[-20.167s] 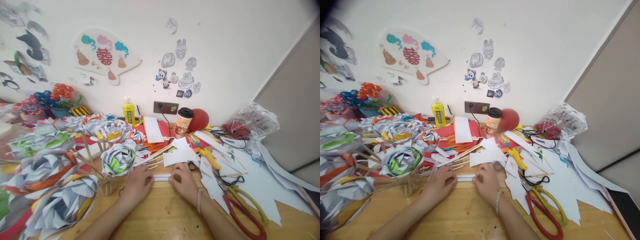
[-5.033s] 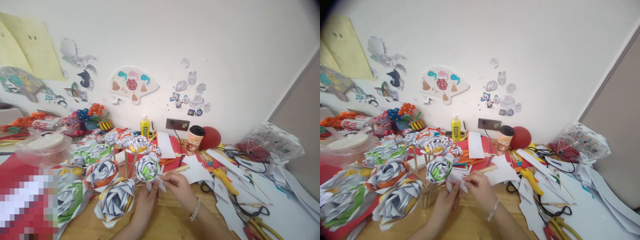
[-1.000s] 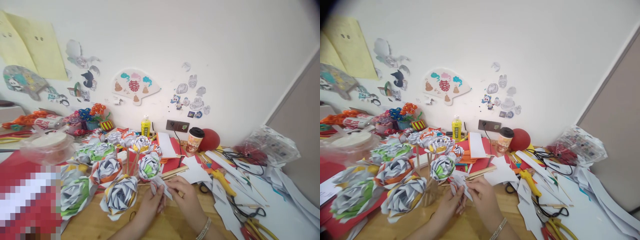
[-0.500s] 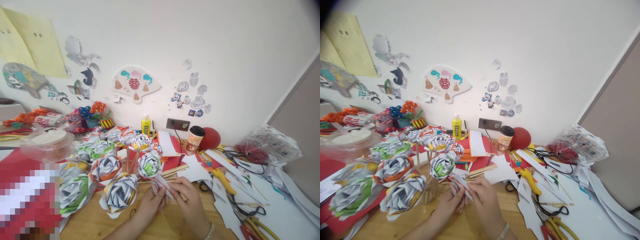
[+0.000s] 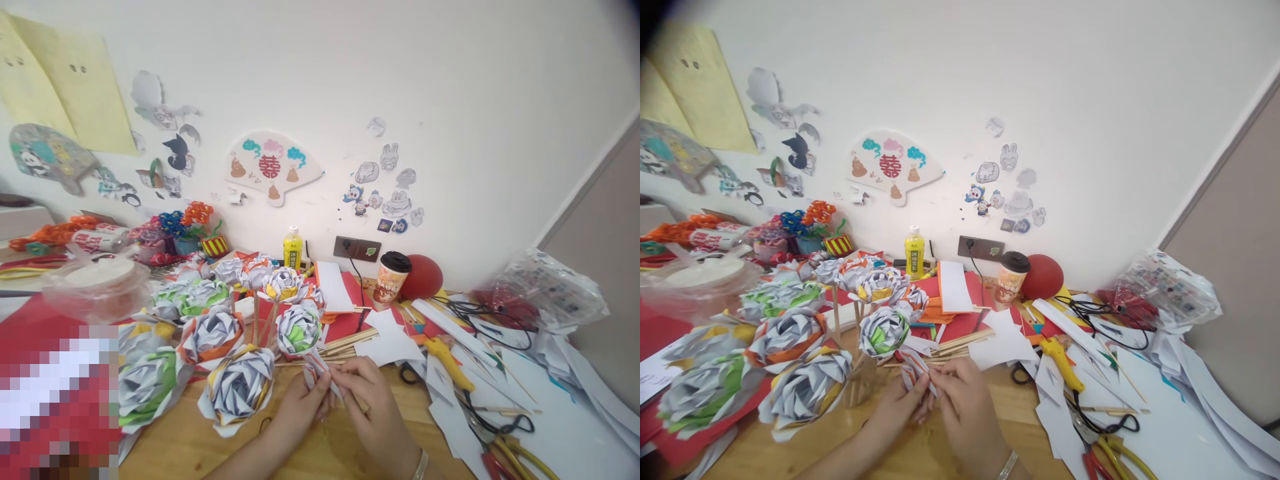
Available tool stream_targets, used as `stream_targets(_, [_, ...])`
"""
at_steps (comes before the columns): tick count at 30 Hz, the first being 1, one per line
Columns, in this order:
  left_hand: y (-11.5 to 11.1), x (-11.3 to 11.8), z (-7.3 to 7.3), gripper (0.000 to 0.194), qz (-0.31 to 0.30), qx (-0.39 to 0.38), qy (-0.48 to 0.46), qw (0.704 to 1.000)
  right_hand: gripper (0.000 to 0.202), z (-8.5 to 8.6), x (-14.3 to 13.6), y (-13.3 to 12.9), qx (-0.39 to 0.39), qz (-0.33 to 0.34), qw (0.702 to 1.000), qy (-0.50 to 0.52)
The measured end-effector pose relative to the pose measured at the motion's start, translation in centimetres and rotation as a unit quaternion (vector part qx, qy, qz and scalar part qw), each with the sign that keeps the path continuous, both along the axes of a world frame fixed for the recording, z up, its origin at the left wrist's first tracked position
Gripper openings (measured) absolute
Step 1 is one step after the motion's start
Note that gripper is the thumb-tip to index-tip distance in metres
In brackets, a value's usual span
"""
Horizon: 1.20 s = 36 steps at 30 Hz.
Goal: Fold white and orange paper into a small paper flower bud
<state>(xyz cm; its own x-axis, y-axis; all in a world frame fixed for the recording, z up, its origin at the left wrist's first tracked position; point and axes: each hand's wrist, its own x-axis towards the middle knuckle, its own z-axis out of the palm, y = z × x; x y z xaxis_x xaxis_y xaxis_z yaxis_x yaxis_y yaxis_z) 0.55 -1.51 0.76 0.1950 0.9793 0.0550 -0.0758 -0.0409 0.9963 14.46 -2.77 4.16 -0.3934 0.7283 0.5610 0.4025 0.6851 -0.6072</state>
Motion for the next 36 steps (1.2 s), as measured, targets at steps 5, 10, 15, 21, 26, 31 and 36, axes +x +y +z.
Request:
stream_targets(5, [-0.3,0.0,-0.4,0.056,-0.041,-0.083,-0.053,0.994,0.049,0.0,1.8,0.7,-0.041,0.023,0.998,-0.051])
stream_targets(10, [-1.0,0.0,-0.2,0.051,-0.163,-0.111,-0.089,0.976,0.105,0.2,2.9,1.5,-0.112,0.146,0.974,-0.13])
stream_targets(15, [-1.2,-0.2,0.5,0.052,-0.208,-0.127,-0.114,0.963,0.103,0.3,2.8,1.6,-0.113,0.147,0.975,-0.122])
stream_targets(21, [-1.1,-0.3,0.6,0.049,-0.221,-0.121,-0.092,0.963,0.1,-0.5,2.7,1.5,-0.117,0.143,0.979,-0.082])
stream_targets(26, [-1.3,0.1,0.3,0.051,-0.187,-0.116,-0.015,0.975,0.078,-0.6,2.4,1.3,-0.178,0.074,0.979,0.069])
stream_targets(31, [-1.4,0.7,-0.3,0.052,-0.178,-0.098,0.051,0.978,0.033,-1.0,1.7,1.6,-0.267,-0.047,0.951,0.147])
stream_targets(36, [-1.0,0.9,-1.0,0.054,-0.158,-0.11,-0.017,0.981,0.03,-0.5,1.9,1.7,-0.315,-0.069,0.915,0.241])
